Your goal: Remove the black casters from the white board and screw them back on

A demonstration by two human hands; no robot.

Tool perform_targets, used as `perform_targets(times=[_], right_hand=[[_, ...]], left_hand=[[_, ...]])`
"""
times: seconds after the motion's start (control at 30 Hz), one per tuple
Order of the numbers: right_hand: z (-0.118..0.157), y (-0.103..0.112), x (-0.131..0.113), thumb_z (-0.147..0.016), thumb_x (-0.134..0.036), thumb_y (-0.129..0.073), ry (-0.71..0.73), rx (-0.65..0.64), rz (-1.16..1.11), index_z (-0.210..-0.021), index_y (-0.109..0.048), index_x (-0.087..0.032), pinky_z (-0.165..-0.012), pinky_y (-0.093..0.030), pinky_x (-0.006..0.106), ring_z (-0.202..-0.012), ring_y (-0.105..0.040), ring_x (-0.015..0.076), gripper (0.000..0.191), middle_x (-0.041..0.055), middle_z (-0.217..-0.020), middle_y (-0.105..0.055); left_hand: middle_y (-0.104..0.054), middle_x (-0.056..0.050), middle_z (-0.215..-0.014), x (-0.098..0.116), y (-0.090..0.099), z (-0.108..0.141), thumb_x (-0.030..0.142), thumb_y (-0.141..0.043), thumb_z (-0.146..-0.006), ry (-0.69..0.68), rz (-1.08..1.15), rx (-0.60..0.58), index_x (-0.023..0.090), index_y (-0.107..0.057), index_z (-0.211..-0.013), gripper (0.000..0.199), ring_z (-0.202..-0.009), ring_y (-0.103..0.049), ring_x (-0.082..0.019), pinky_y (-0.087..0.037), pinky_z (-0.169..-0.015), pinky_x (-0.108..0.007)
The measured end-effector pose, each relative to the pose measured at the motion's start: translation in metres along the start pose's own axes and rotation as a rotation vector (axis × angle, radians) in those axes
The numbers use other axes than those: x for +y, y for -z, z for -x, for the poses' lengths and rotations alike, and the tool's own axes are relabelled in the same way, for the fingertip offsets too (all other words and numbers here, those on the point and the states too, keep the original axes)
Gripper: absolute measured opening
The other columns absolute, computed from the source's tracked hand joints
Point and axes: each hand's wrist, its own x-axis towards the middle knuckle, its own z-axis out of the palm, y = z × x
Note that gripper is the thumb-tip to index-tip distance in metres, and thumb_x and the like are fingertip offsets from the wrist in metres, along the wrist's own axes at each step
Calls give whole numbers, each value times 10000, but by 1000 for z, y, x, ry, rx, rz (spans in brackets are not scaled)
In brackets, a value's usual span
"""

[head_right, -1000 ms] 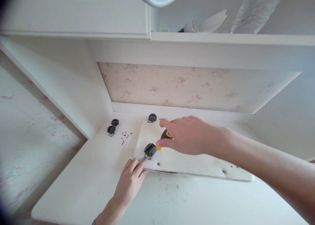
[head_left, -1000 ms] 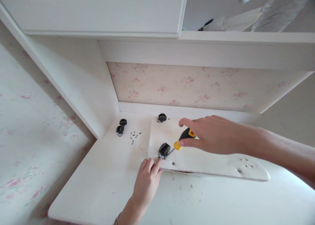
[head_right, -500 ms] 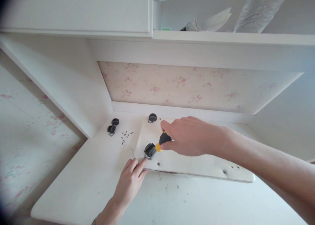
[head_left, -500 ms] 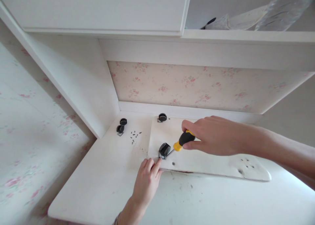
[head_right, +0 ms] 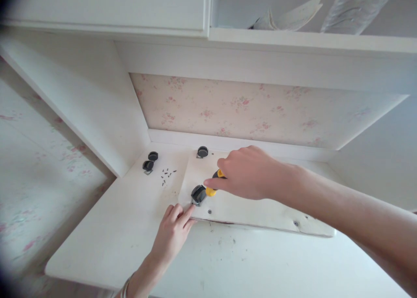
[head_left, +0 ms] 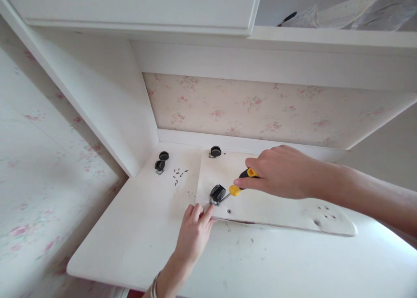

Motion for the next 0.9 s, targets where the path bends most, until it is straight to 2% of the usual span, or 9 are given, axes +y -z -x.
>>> perform_targets(times=[0.03,0.17,0.2,0.27,0.37,0.53,0.6,0.73,0.9], right_hand=[[0,-1,0,-910,-692,-243,-2,13,-15,-756,-563,-213,-517,-244,320,-588,-586,249,597,70,-644,-627],[3,-3,3,-894,-628,-418,74,6,-208,-1158,-503,-271,-557,-315,307,-724,-644,245,453,56,-998,-706],[3,-4,3,-904,-591,-431,91,-2,-208,-1171,-489,-278,-560,-315,304,-735,-648,242,416,52,-1020,-704],[3,-5,1,-929,-580,-383,73,7,-113,-1040,-536,-251,-539,-284,305,-682,-638,242,379,53,-877,-709],[3,-5,-3,-923,-666,-266,-37,58,42,-824,-544,-220,-512,-233,315,-583,-611,257,535,61,-639,-649],[7,-5,-2,-932,-560,-396,68,-26,-249,-1090,-494,-271,-549,-319,301,-716,-652,233,343,30,-944,-713],[6,-5,-3,-943,-534,-385,44,-18,-185,-1042,-511,-252,-535,-303,305,-672,-642,233,324,39,-863,-708],[5,-4,-7,-914,-686,-255,-53,53,63,-761,-529,-220,-501,-238,322,-556,-604,261,562,58,-614,-635],[7,-2,-10,-937,-576,-364,97,6,-181,-1112,-510,-252,-540,-320,319,-719,-660,247,397,52,-983,-714]], left_hand=[[-514,-38,-830,0,0,0,195,-652,-853,-4,11,6,219,-606,-1267,418,-792,-502,-194,-504,-738,-344],[-507,-41,-834,0,0,-1,191,-649,-854,-13,33,-1,204,-602,-1273,422,-797,-497,-196,-507,-731,-339],[-506,-40,-833,0,1,-1,193,-654,-851,-14,37,-7,205,-604,-1271,423,-796,-497,-196,-508,-728,-337],[-506,-36,-836,1,2,-2,192,-663,-844,-6,47,-14,215,-606,-1266,426,-798,-502,-193,-511,-725,-330],[-507,-29,-840,2,3,-2,193,-671,-840,14,61,-14,236,-610,-1257,423,-801,-508,-189,-516,-731,-330],[-513,-32,-841,3,5,-3,197,-679,-833,30,65,-22,234,-618,-1243,415,-804,-509,-191,-521,-729,-336],[-517,-33,-843,3,5,-4,191,-682,-829,33,64,-27,234,-621,-1240,417,-808,-509,-192,-522,-731,-333],[-521,-34,-845,3,5,-4,188,-681,-829,30,63,-20,233,-625,-1236,413,-808,-510,-191,-520,-735,-328],[-523,-35,-839,4,5,-4,184,-688,-822,30,59,-3,230,-644,-1201,384,-801,-513,-194,-522,-731,-337]])
